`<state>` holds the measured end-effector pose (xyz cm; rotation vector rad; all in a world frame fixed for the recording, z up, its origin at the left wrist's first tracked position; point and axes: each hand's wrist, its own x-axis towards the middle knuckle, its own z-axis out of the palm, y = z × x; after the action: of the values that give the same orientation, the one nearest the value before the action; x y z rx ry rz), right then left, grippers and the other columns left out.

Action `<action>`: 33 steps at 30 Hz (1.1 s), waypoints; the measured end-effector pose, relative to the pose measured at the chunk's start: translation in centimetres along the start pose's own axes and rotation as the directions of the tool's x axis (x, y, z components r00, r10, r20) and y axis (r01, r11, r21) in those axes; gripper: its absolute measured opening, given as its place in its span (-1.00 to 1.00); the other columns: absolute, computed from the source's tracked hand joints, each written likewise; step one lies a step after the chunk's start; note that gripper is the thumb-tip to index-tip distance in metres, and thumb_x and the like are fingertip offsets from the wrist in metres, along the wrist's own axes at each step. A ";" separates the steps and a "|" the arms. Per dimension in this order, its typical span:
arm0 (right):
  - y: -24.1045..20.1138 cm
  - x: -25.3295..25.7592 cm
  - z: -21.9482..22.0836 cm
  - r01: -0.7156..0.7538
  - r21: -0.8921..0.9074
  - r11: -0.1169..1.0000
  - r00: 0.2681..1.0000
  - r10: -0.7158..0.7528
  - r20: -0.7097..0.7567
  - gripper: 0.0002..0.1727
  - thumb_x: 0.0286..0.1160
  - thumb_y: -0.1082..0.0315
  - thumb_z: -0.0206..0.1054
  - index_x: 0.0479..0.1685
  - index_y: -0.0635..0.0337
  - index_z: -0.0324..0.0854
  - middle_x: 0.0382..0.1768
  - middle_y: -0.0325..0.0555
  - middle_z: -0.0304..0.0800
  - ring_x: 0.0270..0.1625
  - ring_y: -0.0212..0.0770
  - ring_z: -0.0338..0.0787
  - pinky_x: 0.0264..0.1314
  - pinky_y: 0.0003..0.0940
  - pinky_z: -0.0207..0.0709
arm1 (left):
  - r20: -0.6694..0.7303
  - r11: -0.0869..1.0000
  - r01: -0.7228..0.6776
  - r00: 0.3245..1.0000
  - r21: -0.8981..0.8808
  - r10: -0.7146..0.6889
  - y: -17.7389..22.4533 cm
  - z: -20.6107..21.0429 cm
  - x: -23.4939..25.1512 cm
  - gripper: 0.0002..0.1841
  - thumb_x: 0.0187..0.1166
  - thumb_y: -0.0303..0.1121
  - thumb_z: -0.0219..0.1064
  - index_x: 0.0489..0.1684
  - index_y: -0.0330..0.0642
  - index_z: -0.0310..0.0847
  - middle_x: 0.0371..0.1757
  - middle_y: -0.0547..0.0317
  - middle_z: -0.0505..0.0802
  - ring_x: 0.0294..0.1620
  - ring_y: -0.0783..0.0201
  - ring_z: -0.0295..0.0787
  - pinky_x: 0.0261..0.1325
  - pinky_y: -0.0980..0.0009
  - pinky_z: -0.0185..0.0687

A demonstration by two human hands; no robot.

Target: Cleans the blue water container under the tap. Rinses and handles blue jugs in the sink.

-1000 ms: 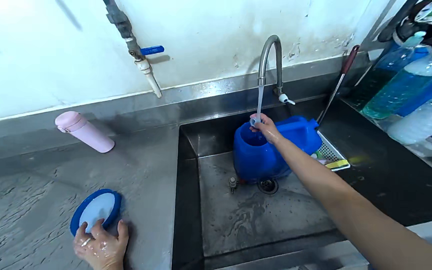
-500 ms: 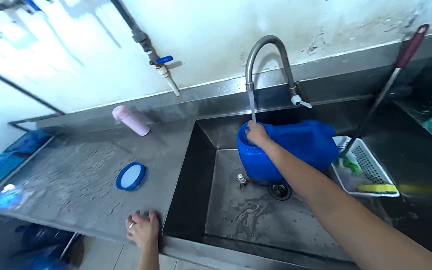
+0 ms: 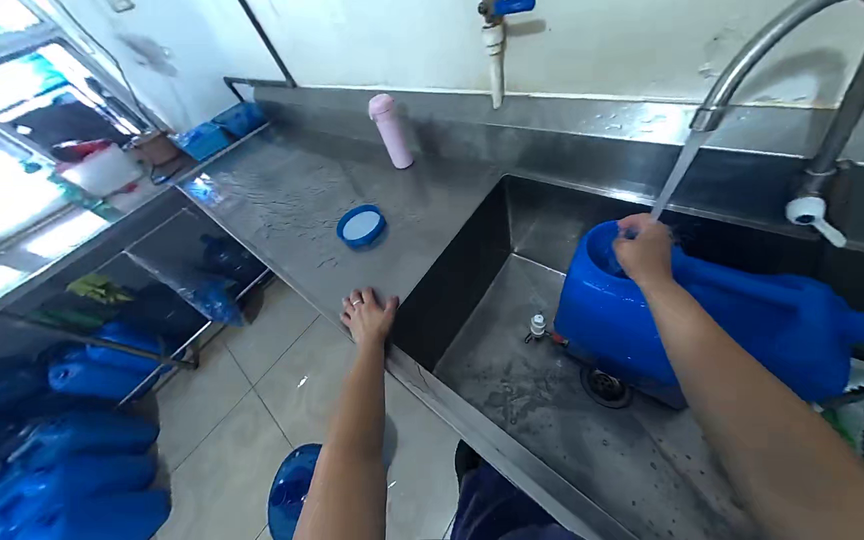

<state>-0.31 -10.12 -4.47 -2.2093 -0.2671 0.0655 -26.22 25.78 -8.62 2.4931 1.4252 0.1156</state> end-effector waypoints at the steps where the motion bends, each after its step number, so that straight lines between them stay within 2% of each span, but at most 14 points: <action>1: 0.1 0.1 -0.2 0.013 0.001 1.000 1.000 -0.013 -0.011 -0.66 0.56 0.58 0.24 0.29 0.48 0.60 0.28 0.53 0.64 0.40 0.47 0.61 0.43 0.41 0.40 | 0.003 1.000 0.000 1.000 0.002 0.000 0.0 0.0 0.0 -0.22 0.68 0.19 0.17 0.76 -0.18 0.28 0.83 -0.33 0.21 0.89 -0.34 -0.12 0.79 -0.36 -0.23; 4: 0.1 0.4 -0.3 0.048 0.040 0.998 0.999 -0.047 -0.022 -0.70 0.57 0.67 0.15 0.15 0.46 0.71 0.39 0.52 0.56 0.54 0.43 0.49 0.58 0.33 0.28 | 0.010 1.000 0.003 1.000 0.000 -0.003 -0.2 -0.1 -0.2 -0.21 0.69 0.20 0.14 0.78 -0.18 0.26 0.85 -0.32 0.17 0.91 -0.32 -0.15 0.81 -0.33 -0.27; 5: 0.0 0.4 -0.4 0.039 0.066 0.997 0.999 -0.038 -0.021 -0.71 0.58 0.68 0.14 0.11 0.45 0.73 0.37 0.49 0.60 0.52 0.39 0.52 0.57 0.30 0.29 | 0.008 1.000 -0.002 1.000 0.005 0.002 -0.2 -0.1 -0.2 -0.22 0.70 0.19 0.13 0.78 -0.18 0.26 0.86 -0.32 0.17 0.91 -0.32 -0.15 0.81 -0.33 -0.27; 8: -0.4 0.7 0.1 -0.088 0.126 0.988 0.993 0.078 0.083 -0.72 0.74 0.57 0.12 0.26 0.40 0.64 0.19 0.39 0.72 0.12 0.20 0.79 0.26 0.14 0.61 | 0.032 0.999 -0.020 0.999 0.040 0.019 0.0 -0.1 -0.6 -0.24 0.75 0.17 0.08 0.80 -0.20 0.22 0.86 -0.34 0.14 0.91 -0.33 -0.16 0.82 -0.31 -0.27; 10: -0.2 0.9 0.6 -0.173 0.126 0.977 0.979 0.157 0.129 -0.66 0.83 0.46 0.06 0.41 0.41 0.53 0.16 0.46 0.69 -0.02 0.24 0.79 0.14 0.16 0.62 | 0.049 0.998 -0.031 0.998 0.059 0.028 -0.1 -0.1 -0.7 -0.22 0.76 0.17 0.06 0.82 -0.21 0.18 0.87 -0.35 0.12 0.91 -0.34 -0.17 0.82 -0.31 -0.28; 12: -0.2 1.2 0.9 -0.208 0.107 0.972 0.975 0.197 0.103 -0.61 0.86 0.38 0.03 0.46 0.47 0.45 0.20 0.51 0.68 0.06 0.32 0.78 0.21 0.22 0.58 | 0.044 0.997 -0.047 0.998 0.061 0.044 -0.1 0.0 -0.6 -0.21 0.76 0.17 0.05 0.82 -0.24 0.15 0.86 -0.39 0.10 0.90 -0.38 -0.17 0.80 -0.34 -0.27; 15: -0.9 0.8 0.5 -0.205 0.023 0.979 0.976 0.202 0.078 -0.61 0.84 0.40 0.04 0.46 0.49 0.45 0.18 0.51 0.68 0.05 0.30 0.80 0.19 0.20 0.60 | 0.059 0.994 -0.085 0.995 0.062 0.081 -0.3 0.0 -0.6 -0.19 0.77 0.18 0.01 0.84 -0.26 0.10 0.87 -0.43 0.05 0.89 -0.43 -0.21 0.78 -0.39 -0.29; 16: -1.4 0.6 0.3 -0.190 -0.022 0.982 0.979 0.191 0.068 -0.62 0.82 0.42 0.06 0.44 0.50 0.46 0.21 0.51 0.67 0.11 0.29 0.80 0.24 0.18 0.61 | 0.077 0.992 -0.110 0.992 0.063 0.105 -0.3 -0.1 -0.6 -0.19 0.78 0.18 0.00 0.85 -0.27 0.08 0.87 -0.41 0.04 0.90 -0.42 -0.23 0.78 -0.40 -0.32; 19: -1.9 0.2 0.0 -0.152 -0.117 0.981 0.987 0.157 0.030 -0.63 0.70 0.55 0.11 0.39 0.60 0.47 0.34 0.60 0.58 0.47 0.40 0.59 0.54 0.27 0.35 | 0.131 0.963 -0.264 0.958 0.053 0.255 -0.5 0.0 -0.8 -0.22 0.79 0.12 0.02 0.85 -0.27 0.09 0.88 -0.34 0.08 0.92 -0.36 -0.24 0.78 -0.42 -0.37; 23: -1.4 0.2 0.3 -0.157 -0.032 0.987 0.987 0.155 -0.043 -0.48 0.58 0.64 0.12 0.56 0.53 0.26 0.26 0.48 0.67 0.37 0.30 0.68 0.44 0.16 0.48 | 0.161 0.917 -0.396 0.909 0.043 0.384 -0.7 0.1 -0.8 -0.19 0.76 0.11 0.07 0.83 -0.33 0.09 0.87 -0.38 0.07 0.91 -0.40 -0.25 0.75 -0.47 -0.39; 25: -1.7 0.1 0.3 -0.183 -0.050 0.982 0.982 0.180 -0.056 -0.53 0.64 0.59 0.11 0.53 0.50 0.36 0.30 0.48 0.65 0.41 0.33 0.65 0.48 0.22 0.43 | 0.152 0.908 -0.418 0.900 0.028 0.409 -0.7 0.2 -0.9 -0.20 0.76 0.10 0.07 0.82 -0.35 0.11 0.86 -0.41 0.09 0.90 -0.45 -0.25 0.73 -0.50 -0.39; 27: -1.9 -0.2 0.3 -0.203 -0.085 0.975 0.977 0.197 -0.077 -0.61 0.63 0.58 0.15 0.40 0.50 0.50 0.31 0.51 0.63 0.43 0.39 0.62 0.47 0.31 0.40 | 0.174 0.903 -0.430 0.889 -0.001 0.424 -0.8 0.1 -0.6 -0.23 0.78 0.10 0.04 0.83 -0.31 0.11 0.88 -0.39 0.05 0.90 -0.45 -0.30 0.73 -0.51 -0.45; 30: -1.2 -0.2 0.6 -0.135 -0.102 0.986 0.986 0.124 -0.107 -0.67 0.58 0.65 0.17 0.28 0.51 0.60 0.34 0.55 0.59 0.45 0.47 0.57 0.49 0.37 0.38 | 0.009 0.833 -0.530 0.843 -0.159 0.538 -1.0 0.7 2.6 -0.28 0.73 0.00 0.14 0.74 -0.37 0.27 0.83 -0.52 0.09 0.86 -0.53 -0.17 0.67 -0.62 -0.41; 33: 0.1 -0.2 1.6 -0.051 -0.070 0.996 0.985 0.039 -0.166 -0.71 0.64 0.63 0.15 0.20 0.46 0.70 0.29 0.45 0.71 0.42 0.42 0.65 0.53 0.34 0.40 | -0.205 0.812 -0.563 0.822 -0.153 0.531 -0.4 0.2 11.1 -0.26 0.68 -0.07 0.24 0.73 -0.45 0.24 0.83 -0.56 0.04 0.85 -0.55 -0.17 0.64 -0.66 -0.37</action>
<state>-0.71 -8.98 -5.53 -2.2789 -0.1302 -0.1033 -20.83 35.49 -9.59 2.6765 0.6395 0.5495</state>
